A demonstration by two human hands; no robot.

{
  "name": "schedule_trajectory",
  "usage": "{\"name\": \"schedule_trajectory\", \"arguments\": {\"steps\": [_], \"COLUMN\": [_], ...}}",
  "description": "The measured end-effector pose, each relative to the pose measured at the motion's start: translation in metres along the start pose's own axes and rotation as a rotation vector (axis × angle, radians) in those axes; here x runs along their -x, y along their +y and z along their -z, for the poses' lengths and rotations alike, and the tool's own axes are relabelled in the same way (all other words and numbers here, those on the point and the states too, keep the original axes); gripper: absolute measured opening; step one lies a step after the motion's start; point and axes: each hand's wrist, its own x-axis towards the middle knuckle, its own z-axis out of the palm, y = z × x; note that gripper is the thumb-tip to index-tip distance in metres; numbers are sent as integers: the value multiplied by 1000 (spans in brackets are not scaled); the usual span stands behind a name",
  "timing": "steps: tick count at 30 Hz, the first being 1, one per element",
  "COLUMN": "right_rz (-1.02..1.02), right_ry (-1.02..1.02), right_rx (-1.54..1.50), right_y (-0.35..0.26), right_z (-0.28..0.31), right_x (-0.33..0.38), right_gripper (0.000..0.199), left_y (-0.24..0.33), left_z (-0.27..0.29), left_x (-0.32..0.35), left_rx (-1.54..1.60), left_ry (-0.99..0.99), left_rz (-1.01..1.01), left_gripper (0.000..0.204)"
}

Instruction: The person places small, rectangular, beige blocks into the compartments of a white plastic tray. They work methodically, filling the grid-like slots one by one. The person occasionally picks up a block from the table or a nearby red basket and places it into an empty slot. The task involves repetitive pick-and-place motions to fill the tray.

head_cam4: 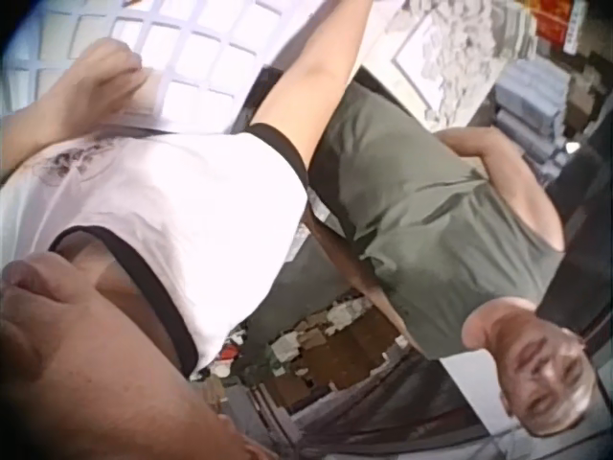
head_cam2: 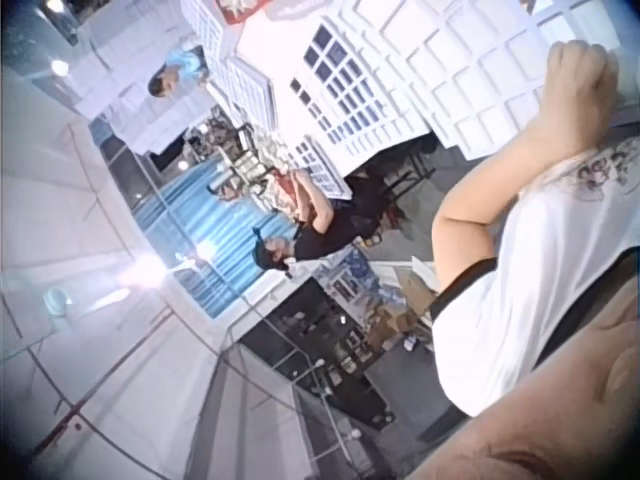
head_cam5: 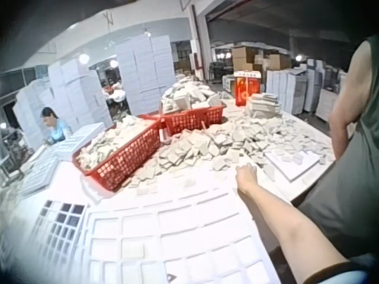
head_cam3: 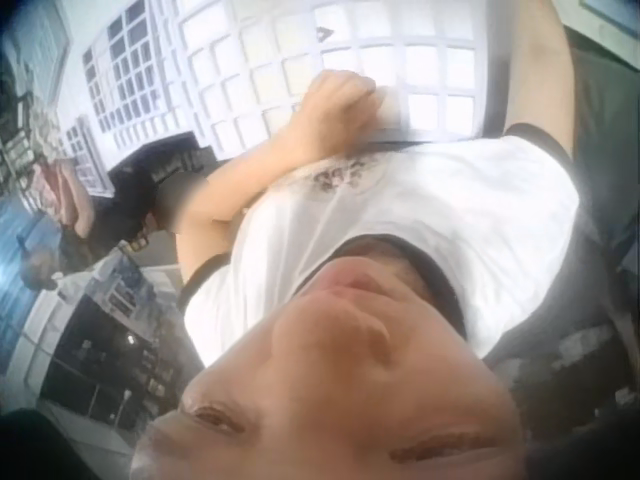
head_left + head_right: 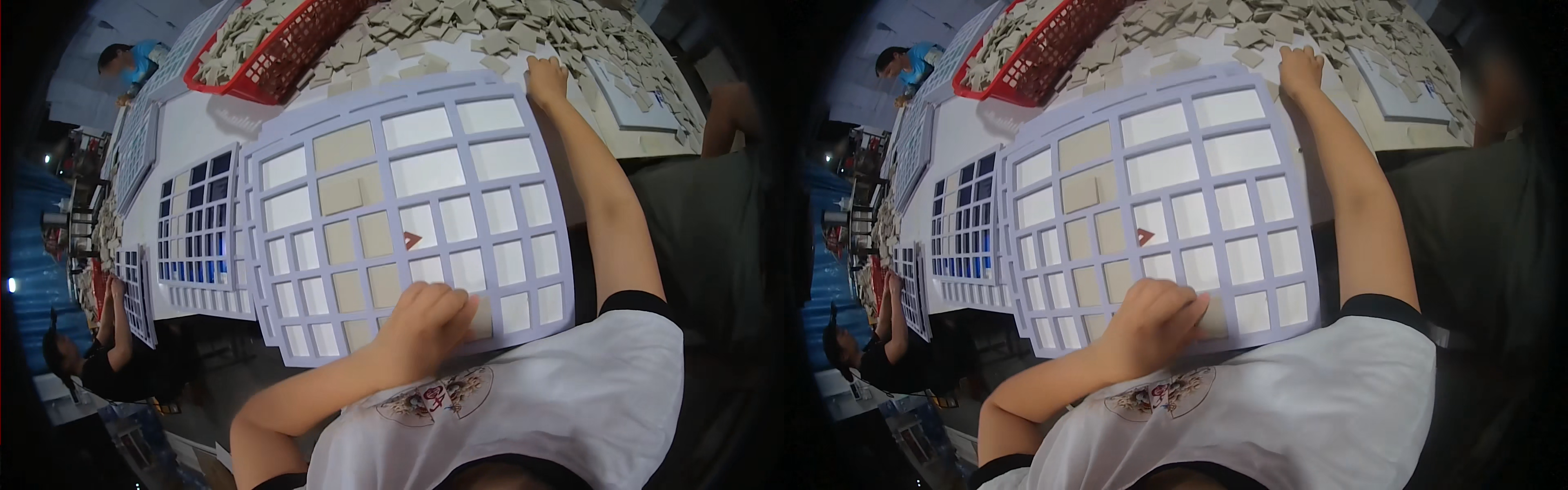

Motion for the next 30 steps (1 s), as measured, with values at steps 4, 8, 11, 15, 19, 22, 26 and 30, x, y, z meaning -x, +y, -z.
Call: {"name": "schedule_trajectory", "arguments": {"steps": [4,8,11,15,19,22,26,30], "right_rz": [-102,100,22,87,155,294,525,655], "right_ry": [24,176,-50,-400,-524,-379,-195,-114], "right_rx": [-292,-656,-1100,-1386,-1044,-972,-792,-549], "right_y": [4,19,10,-18,-45,-48,-55,-46], "right_z": [7,75,155,218,221,216,204,216], "right_x": [20,87,163,263,326,334,346,372], "right_gripper": [35,39,27,19,16,16,32,59], "left_y": [6,16,17,10,-43,-109,-143,-126], "left_z": [13,1,-10,13,60,84,90,91], "left_x": [-5,3,11,18,-5,-7,-3,-8], "left_rx": [16,-180,-229,-123,-168,-395,-307,-211], "left_ry": [-174,-193,-143,-88,206,232,173,235], "left_rz": [7,-20,-57,-60,10,184,292,412], "left_gripper": [76,79,75,62,49,55,49,43]}}
